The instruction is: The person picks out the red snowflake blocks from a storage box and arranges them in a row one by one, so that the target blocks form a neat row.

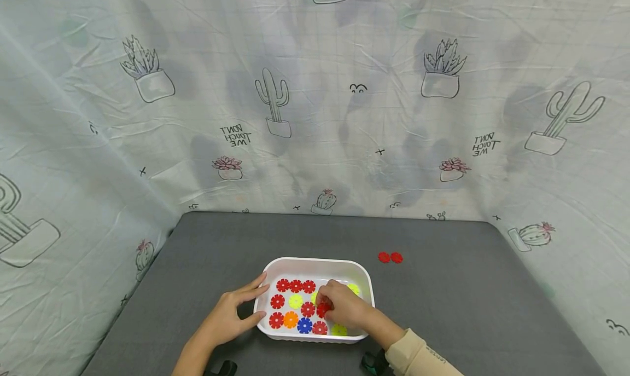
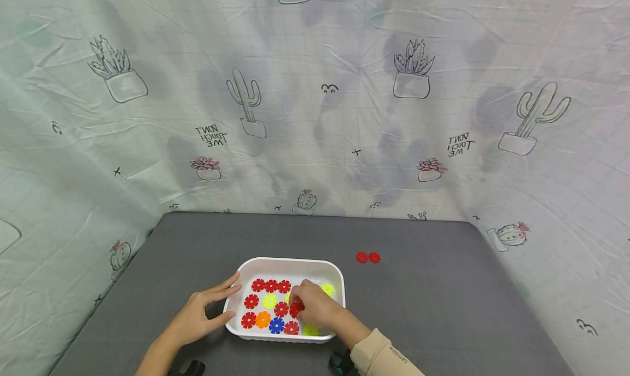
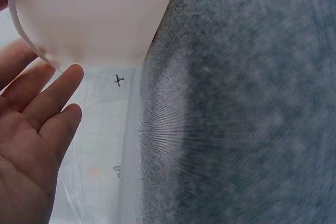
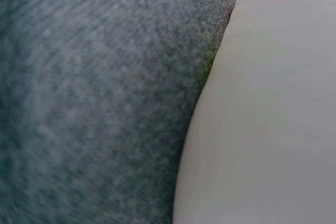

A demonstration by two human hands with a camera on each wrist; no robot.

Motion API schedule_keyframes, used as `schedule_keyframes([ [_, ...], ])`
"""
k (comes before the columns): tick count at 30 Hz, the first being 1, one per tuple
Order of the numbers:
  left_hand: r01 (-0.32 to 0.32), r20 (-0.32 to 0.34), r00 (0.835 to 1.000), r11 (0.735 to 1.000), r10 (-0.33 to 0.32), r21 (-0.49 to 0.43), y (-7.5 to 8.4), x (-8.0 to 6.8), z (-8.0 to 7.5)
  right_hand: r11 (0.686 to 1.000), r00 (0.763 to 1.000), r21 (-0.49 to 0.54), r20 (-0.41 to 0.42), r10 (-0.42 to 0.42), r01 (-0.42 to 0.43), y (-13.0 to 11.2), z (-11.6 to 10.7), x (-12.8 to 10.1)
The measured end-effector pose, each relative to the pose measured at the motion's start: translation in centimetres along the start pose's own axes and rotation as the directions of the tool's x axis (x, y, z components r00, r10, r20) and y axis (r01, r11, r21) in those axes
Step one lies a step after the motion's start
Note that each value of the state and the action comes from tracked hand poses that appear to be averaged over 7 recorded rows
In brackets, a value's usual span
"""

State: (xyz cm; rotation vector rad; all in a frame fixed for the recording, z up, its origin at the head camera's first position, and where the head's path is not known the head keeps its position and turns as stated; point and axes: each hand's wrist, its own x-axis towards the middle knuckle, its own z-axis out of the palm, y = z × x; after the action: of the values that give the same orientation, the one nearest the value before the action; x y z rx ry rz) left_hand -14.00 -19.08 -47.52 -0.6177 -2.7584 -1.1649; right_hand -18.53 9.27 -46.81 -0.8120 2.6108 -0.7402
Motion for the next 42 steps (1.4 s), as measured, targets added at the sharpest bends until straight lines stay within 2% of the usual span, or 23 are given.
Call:
schedule_keyframes([
  [8,-0.010,-0.005,1.000,1.000,0.010,-0.006,0.0,-0.1,0.0,0.994,1.000,0.105,0.020,-0.024,0.022,0.0,-0.2,-0.1],
  [16,0.001,0.012,1.000,1.000,-0.001,-0.016,0.1,0.1,-0.1,0.973,0.998,0.225,0.022,-0.060,0.054,0.0,-0.7,-0.1],
  [23,-0.004,0.010,1.000,1.000,0.004,-0.005,0.1,0.1,-0.1,0.953,0.999,0.300,-0.007,-0.035,0.035,0.1,-1.0,-0.1],
  [27,-0.017,0.001,1.000,1.000,0.017,0.006,0.0,0.0,0.0,0.929,0.999,0.371,-0.030,0.020,-0.008,0.2,-1.0,0.0],
  [33,-0.044,-0.020,0.999,0.999,0.044,0.005,-0.2,-0.1,0.2,0.865,0.992,0.495,-0.050,0.118,-0.078,0.4,-1.2,0.0],
  [40,-0.037,-0.021,0.999,0.999,0.037,0.013,-0.2,-0.3,0.3,0.810,0.985,0.586,-0.128,0.116,-0.019,0.6,-1.7,-0.5],
  [42,-0.047,-0.027,0.999,0.999,0.047,0.021,-0.2,-0.3,0.3,0.805,0.983,0.593,-0.145,0.112,-0.004,0.6,-2.0,-0.7],
])
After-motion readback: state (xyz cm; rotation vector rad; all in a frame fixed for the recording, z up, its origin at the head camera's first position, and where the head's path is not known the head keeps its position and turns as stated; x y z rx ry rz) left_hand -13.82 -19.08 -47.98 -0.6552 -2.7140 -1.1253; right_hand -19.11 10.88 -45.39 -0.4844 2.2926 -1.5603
